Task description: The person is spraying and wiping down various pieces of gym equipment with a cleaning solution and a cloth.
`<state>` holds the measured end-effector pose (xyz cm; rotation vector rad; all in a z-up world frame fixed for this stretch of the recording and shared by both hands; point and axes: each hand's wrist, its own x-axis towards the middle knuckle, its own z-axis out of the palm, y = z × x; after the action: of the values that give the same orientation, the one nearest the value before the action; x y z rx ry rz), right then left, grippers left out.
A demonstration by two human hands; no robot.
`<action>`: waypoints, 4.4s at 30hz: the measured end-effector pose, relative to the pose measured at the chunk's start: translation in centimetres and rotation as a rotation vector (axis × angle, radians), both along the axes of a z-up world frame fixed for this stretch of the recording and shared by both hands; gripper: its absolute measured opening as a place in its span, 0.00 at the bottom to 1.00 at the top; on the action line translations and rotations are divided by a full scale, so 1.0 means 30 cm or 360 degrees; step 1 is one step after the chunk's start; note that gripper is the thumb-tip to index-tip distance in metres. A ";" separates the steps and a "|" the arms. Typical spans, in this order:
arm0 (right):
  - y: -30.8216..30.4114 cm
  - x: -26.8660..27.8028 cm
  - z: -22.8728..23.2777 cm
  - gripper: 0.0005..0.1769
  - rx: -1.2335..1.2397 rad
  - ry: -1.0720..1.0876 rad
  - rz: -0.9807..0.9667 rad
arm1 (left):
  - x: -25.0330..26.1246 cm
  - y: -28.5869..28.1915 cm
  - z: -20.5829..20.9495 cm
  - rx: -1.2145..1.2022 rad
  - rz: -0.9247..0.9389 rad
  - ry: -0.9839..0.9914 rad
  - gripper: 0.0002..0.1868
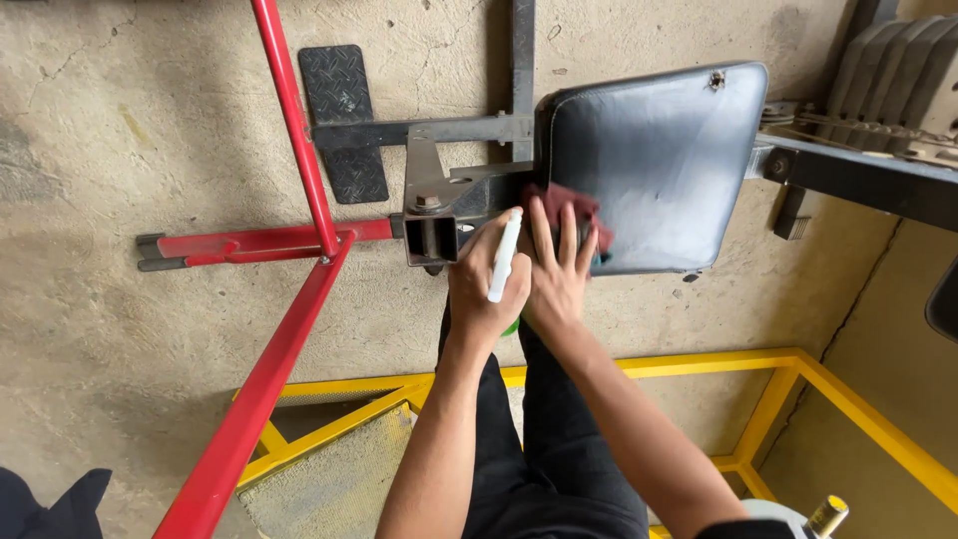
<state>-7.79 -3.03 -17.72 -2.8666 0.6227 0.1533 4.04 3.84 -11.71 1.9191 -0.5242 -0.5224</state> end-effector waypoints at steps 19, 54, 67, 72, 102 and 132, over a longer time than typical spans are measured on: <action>-0.889 0.219 -0.175 0.23 0.0112 -0.0210 -0.0135 | 0.030 -0.257 0.070 0.0271 0.0204 0.0854 0.19; -0.695 -0.231 -0.157 0.36 -0.0012 -0.0430 -0.0956 | -0.190 -0.664 -0.092 0.0754 -0.0421 0.0383 0.12; -0.786 -0.257 -0.177 0.27 0.0543 -0.0774 -0.1025 | -0.262 -0.655 -0.083 0.0831 -0.0367 0.0213 0.11; -0.569 -0.447 -0.137 0.35 0.0200 -0.0473 -0.1010 | -0.246 -0.642 -0.028 0.0659 -0.0281 0.0756 0.15; -0.805 -0.219 -0.143 0.30 0.0310 -0.0365 -0.0305 | -0.416 -0.358 -0.039 0.0311 -0.0534 0.0198 0.12; -0.503 -0.214 -0.103 0.28 0.0233 -0.0272 -0.0352 | -0.157 -0.099 0.044 0.0197 -0.0290 0.0209 0.12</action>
<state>-14.22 -18.13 -20.81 -2.6138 0.8489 -0.0761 -0.66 0.88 -10.38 1.9480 -0.5958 -0.8096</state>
